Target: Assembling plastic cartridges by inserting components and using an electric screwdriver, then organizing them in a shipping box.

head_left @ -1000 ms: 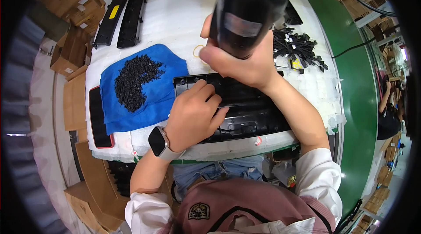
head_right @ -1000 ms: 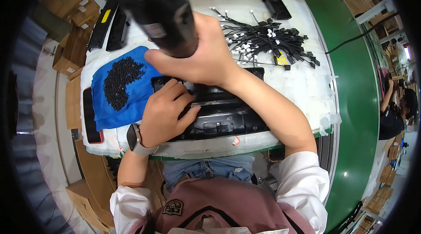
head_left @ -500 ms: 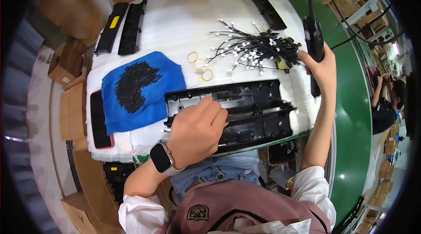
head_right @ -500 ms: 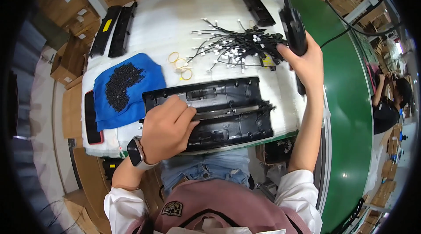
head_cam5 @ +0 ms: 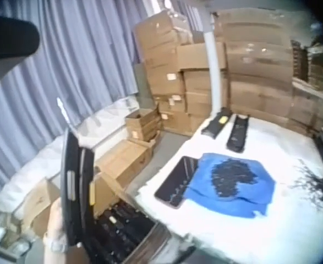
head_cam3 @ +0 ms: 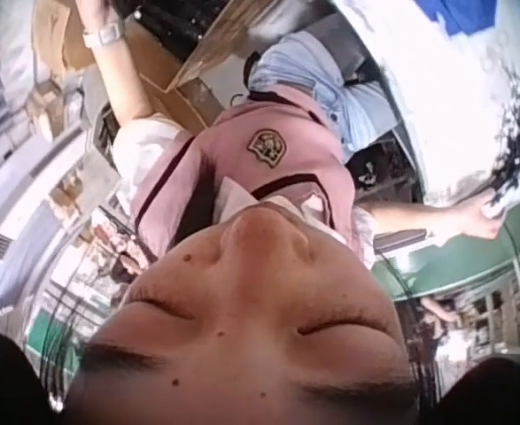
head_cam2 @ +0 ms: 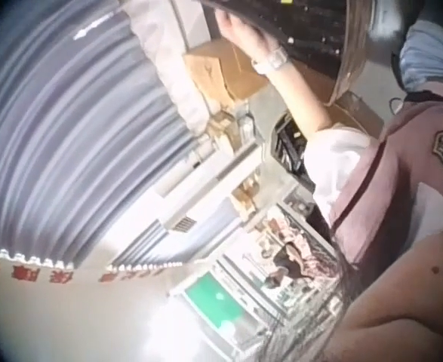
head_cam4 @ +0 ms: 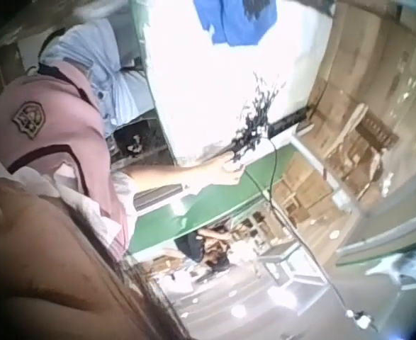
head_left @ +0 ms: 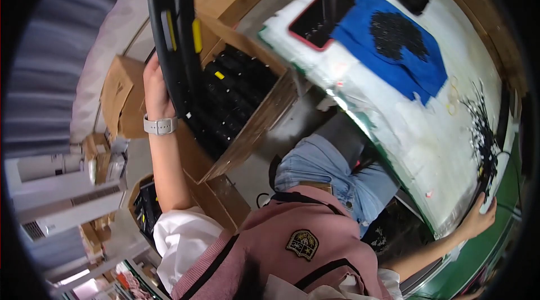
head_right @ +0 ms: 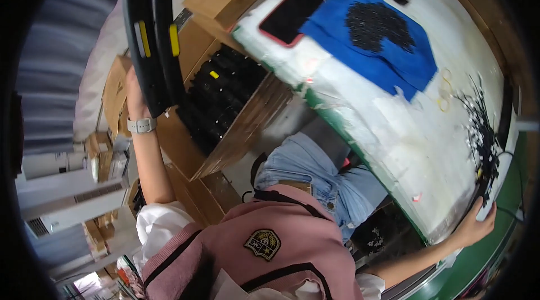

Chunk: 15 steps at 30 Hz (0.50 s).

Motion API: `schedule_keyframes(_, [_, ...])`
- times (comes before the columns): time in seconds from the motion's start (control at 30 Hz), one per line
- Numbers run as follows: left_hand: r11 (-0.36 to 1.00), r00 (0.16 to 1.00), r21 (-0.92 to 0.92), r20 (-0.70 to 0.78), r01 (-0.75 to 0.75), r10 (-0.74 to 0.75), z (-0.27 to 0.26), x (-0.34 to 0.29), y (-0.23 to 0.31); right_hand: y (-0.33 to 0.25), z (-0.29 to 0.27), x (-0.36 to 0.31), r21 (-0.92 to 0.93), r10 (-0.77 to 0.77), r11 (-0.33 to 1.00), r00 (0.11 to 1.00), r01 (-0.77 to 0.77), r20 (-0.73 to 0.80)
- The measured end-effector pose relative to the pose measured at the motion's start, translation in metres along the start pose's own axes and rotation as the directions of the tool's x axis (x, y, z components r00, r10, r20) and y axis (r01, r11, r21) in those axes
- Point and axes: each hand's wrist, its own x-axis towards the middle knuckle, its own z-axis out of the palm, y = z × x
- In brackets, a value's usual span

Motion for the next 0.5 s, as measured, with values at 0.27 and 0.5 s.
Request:
schedule_keyframes(0.27, [0.930,0.778,0.250,-0.625,0.270,-0.057,-0.205,-0.033,-0.223,-0.161,-0.040,-0.007,0.666,-0.005,0.746,0.999,0.029,-0.037])
schedule_keyframes(0.5, [0.701,0.525,0.312,-0.844,0.642,-0.105,-0.194,-0.018,-0.348,-0.229,-0.051,-0.026,0.591,-0.371,0.743,0.928,0.314,-0.027])
